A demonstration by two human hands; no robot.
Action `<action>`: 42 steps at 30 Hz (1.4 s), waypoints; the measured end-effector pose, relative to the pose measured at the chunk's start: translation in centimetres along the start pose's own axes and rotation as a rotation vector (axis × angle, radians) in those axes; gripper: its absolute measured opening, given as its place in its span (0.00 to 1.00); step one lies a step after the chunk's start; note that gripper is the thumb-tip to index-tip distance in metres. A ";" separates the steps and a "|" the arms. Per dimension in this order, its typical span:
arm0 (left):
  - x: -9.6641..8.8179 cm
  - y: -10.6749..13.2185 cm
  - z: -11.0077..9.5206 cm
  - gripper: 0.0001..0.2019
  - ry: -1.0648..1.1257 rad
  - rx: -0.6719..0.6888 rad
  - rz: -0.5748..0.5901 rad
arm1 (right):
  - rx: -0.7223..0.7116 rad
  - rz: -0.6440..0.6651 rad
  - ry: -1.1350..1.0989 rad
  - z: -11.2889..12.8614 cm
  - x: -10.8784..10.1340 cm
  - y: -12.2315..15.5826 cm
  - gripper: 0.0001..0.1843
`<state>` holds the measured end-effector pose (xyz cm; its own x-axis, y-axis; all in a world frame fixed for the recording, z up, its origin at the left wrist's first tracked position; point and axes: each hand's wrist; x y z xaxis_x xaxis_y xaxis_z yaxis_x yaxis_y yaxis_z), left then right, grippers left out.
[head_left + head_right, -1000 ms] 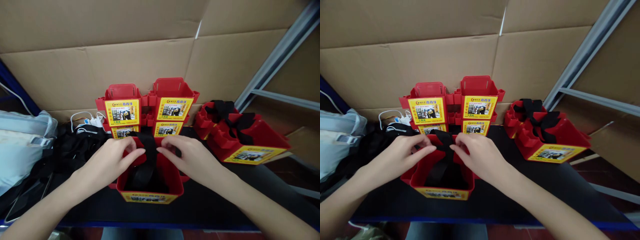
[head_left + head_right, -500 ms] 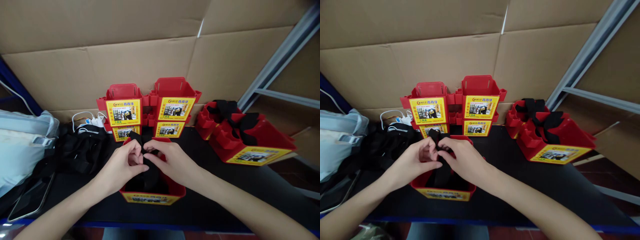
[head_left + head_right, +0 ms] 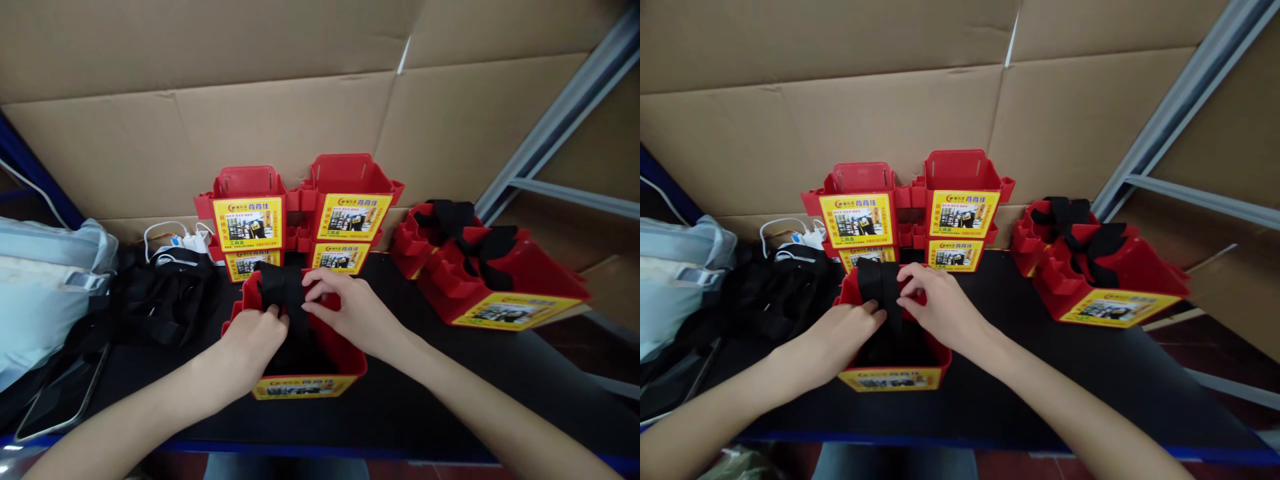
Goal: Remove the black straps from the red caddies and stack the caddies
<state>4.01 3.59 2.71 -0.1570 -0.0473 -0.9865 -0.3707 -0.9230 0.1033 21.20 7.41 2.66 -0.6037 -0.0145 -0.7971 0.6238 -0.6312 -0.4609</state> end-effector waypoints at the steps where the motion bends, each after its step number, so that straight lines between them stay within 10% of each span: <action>1: 0.1 -0.2 0.0 0.15 0.012 -0.002 0.004 | -0.005 0.009 -0.008 -0.1 0.0 0.1 0.10; 12: 0.7 -1.2 -0.6 0.11 -0.029 0.044 0.057 | -0.093 0.251 -0.008 -0.9 -1.5 0.7 0.11; 21: -1.3 4.9 2.4 0.09 0.348 0.210 -0.139 | -0.260 0.146 0.194 1.8 -2.9 3.6 0.07; 25: 2.2 5.4 3.2 0.07 0.347 0.176 -0.201 | -0.360 0.198 0.325 3.0 0.0 5.4 0.22; 31: 8.2 3.3 3.3 0.02 0.392 0.219 -0.480 | -0.295 0.353 0.454 2.5 3.6 5.3 0.15; 42: 10.6 3.0 4.8 0.33 0.511 0.091 -0.650 | -0.074 0.259 0.202 0.8 -4.9 7.2 0.02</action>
<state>-3.11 2.14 -6.81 0.5405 0.2966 -0.7873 -0.3202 -0.7929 -0.5185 28.25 2.37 3.57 -0.3144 -0.0090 -0.9492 0.7826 -0.5684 -0.2539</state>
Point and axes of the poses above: each hand's wrist, its own y-axis away from the middle knuckle, its own x-axis out of the palm, z = x × y, and after that the axes turned 11 degrees about -x, right-handed
